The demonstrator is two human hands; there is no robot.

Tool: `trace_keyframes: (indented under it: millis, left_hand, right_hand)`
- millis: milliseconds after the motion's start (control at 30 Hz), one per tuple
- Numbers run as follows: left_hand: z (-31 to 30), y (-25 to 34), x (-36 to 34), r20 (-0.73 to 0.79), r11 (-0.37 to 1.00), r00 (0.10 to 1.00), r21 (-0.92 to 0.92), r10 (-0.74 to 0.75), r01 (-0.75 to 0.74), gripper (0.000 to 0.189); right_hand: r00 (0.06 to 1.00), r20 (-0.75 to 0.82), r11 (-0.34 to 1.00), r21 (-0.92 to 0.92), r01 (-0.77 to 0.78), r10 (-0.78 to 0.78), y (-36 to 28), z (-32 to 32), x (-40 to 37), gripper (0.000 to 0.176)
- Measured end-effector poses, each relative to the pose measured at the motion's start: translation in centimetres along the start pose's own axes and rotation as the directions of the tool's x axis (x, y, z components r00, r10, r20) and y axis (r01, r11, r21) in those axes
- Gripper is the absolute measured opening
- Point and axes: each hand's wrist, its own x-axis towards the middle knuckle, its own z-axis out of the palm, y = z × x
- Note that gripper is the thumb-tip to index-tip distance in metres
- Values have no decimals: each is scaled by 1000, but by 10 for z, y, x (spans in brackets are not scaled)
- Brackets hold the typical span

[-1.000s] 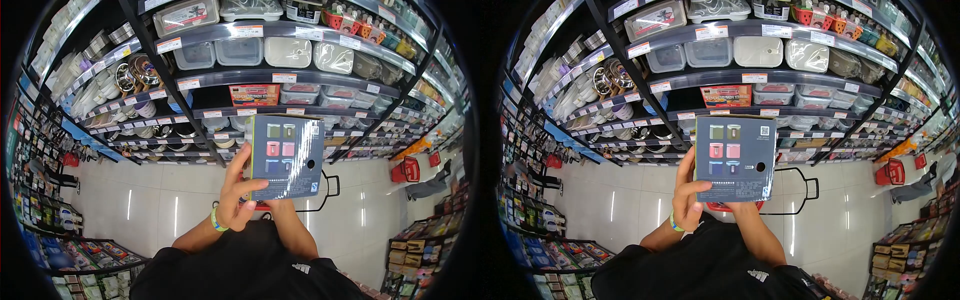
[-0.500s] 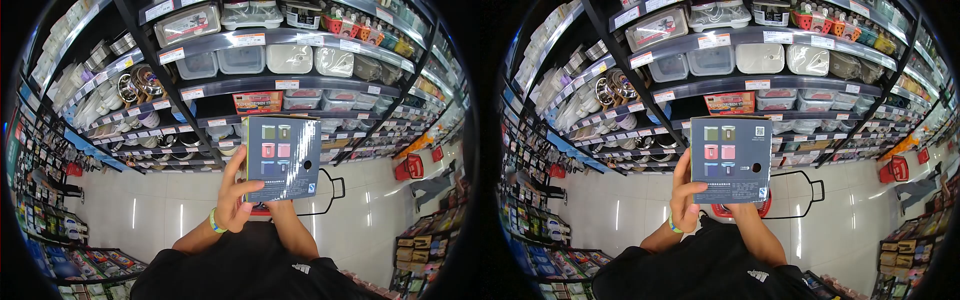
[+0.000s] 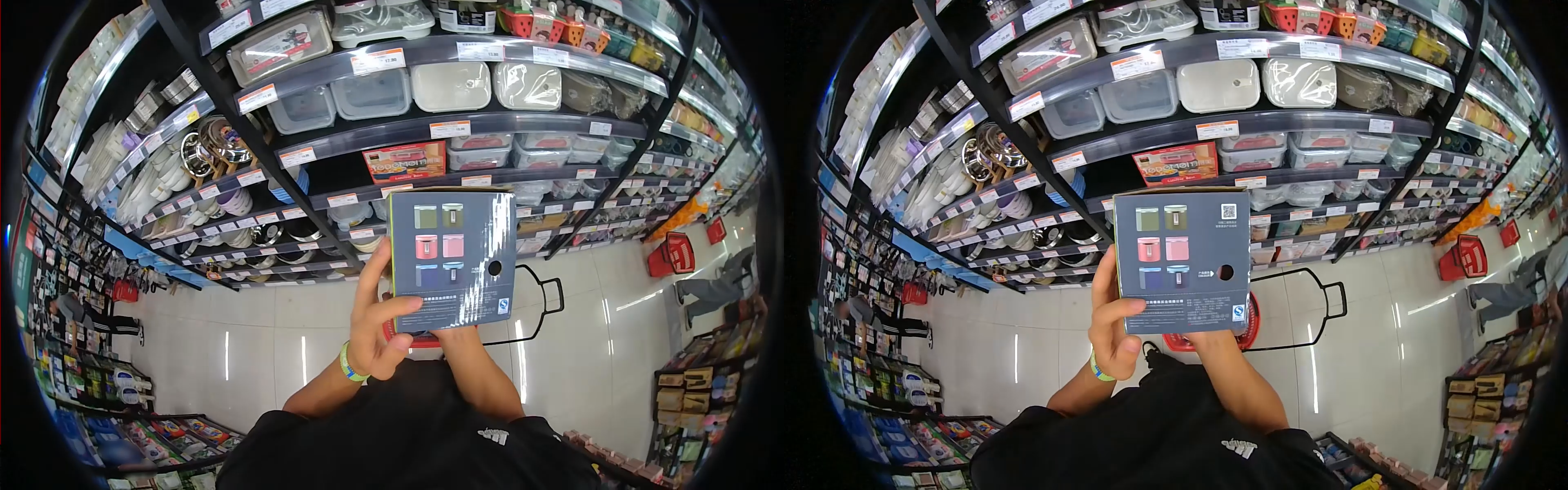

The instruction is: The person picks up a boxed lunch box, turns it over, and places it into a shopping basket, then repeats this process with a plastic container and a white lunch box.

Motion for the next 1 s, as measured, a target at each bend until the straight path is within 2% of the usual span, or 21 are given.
trace_keyframes:
  millis: [333, 400, 433, 533, 567, 600, 1000]
  left_hand:
    - [24, -2, -7, -16, 1000, 999, -8, -29, 28, 36]
    - [25, -2, -6, -6, 999, 999, 1, -41, 41, 36]
    - [25, -3, -5, -5, 999, 999, -5, -36, 36, 35]
    - [23, -3, -1, 5, 999, 1000, -21, -27, 27, 34]
    - [21, -3, 1, 8, 999, 1000, -28, -26, 27, 34]
    - [19, -4, 2, 13, 999, 1000, -30, -21, 21, 34]
    - [-5, -8, 19, 79, 1000, 997, -25, 7, -5, 34]
  right_hand:
    - [998, -52, 981, 193, -20, 30, -20, 35, -23, 50]
    - [932, -360, 992, -122, -5, -40, -21, 54, -23, 48]
    - [932, -360, 993, -120, -1, -43, -21, 52, -22, 48]
    - [958, -262, 981, -181, 68, -115, -18, 23, -14, 48]
    - [997, -58, 995, -84, 51, -56, -19, -3, -9, 48]
    - [988, 153, 1000, 7, 12, -13, -19, -16, -5, 48]
    - [967, 235, 995, 20, 98, -100, -12, -5, 19, 47]
